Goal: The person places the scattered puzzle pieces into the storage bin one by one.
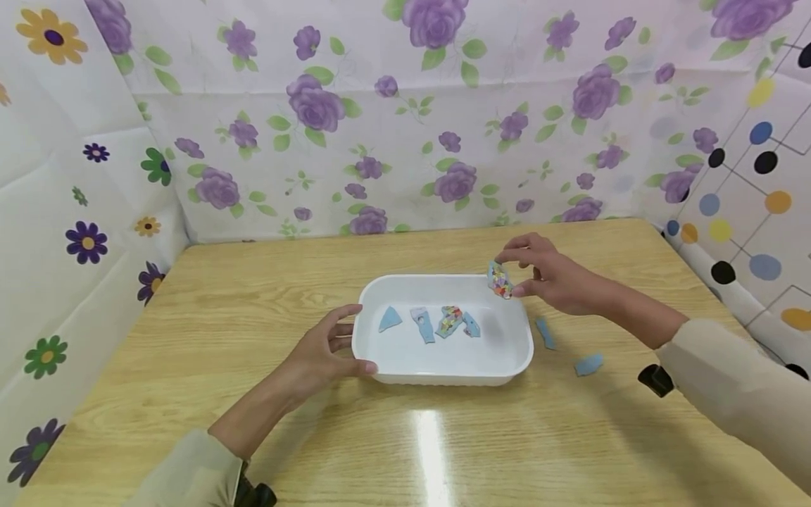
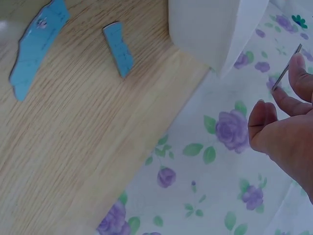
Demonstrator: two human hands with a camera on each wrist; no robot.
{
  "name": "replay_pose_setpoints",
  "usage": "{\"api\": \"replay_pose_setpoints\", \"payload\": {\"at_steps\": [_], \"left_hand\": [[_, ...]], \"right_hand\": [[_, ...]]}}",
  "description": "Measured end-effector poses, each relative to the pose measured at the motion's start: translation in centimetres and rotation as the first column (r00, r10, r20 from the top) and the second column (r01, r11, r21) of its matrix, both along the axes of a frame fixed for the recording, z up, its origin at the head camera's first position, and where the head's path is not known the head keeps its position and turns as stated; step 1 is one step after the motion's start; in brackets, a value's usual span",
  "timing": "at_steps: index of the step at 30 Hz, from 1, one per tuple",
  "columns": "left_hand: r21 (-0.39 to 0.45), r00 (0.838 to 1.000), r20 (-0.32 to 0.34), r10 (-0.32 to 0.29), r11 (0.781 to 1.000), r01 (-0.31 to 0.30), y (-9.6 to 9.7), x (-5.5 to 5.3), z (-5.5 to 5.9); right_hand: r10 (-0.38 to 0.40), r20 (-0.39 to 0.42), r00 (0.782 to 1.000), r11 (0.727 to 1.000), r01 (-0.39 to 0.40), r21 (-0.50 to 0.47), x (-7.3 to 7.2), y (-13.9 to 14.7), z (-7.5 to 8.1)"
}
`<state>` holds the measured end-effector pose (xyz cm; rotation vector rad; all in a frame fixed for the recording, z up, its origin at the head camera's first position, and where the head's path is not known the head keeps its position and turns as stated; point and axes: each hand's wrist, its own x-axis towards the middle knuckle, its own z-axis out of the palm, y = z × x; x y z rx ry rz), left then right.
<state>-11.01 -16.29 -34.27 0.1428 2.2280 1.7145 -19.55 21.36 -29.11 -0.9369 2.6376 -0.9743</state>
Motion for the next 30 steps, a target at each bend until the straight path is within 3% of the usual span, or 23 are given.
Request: {"api": "replay_pose_setpoints", "payload": {"at_steps": [11, 19, 30], "left_hand": [[-0.004, 1.000, -0.003, 0.005, 1.000, -0.005, -0.1, 0.1, 0.1], [0.003, 1.000, 0.002, 0.004, 1.000, -0.004, 0.0, -0.1, 0.0], [0.010, 1.000, 0.006, -0.007, 1.000, 0.007, -0.1, -0.1, 0.0]], "right_hand": [[0.118, -0.023, 0.993, 0.991, -0.116, 0.061, -0.3, -5.0, -0.7], [0.244, 0.003, 0.970, 0.965, -0.243, 0.094, 0.4, -8.4, -0.7], [0.272, -0.019, 0.962, 0.931, -0.258, 0.260, 1.5, -13.3, -1.2]]}}
